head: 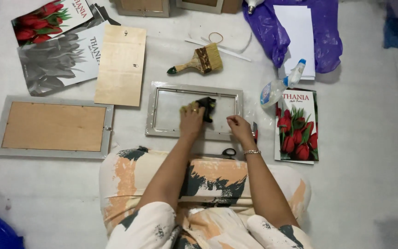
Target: Cleaning the glass of a picture frame using spray cleaner and a cloth
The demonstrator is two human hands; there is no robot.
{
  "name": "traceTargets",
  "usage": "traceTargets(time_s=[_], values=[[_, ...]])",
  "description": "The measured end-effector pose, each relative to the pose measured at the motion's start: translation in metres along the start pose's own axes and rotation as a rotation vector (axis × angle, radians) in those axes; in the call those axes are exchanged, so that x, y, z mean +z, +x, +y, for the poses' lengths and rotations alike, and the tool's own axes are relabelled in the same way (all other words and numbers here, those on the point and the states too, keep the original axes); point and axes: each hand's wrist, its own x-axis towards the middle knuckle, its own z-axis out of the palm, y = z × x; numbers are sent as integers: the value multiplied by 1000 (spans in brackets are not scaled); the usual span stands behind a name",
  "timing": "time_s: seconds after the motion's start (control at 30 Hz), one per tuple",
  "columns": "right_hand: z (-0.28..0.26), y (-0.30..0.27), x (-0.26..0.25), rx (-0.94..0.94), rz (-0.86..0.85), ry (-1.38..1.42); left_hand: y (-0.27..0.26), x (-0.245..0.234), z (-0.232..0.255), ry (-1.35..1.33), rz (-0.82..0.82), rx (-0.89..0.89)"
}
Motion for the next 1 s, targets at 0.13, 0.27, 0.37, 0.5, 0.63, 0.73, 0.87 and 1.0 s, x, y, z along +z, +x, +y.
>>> traceTargets(time_s=[0.13,0.27,0.37,0.5,0.63,0.73,0.87,1.0], values=[[-6,1,-18,82,145,-96,-7,-17,-73,52,179,-126],[-26,-6,-22,176,228,-39,0,-11,-82,53,320,-248],[-16,8,-16,205,217,13,3,-28,-27,14,303,-366],[-18,11,-14,165,255,133,7,-19,63,38,302,-241],[-24,7,-17,80,339,260,28,21,104,-35,395,-6],[-16,11,-13,70,379,380,41,26,91,-95,382,197],[7,24,-5,45,425,372,33,8,38,71,196,289],[-7,12,-6,27,409,399,8,-14,-35,144,7,111]])
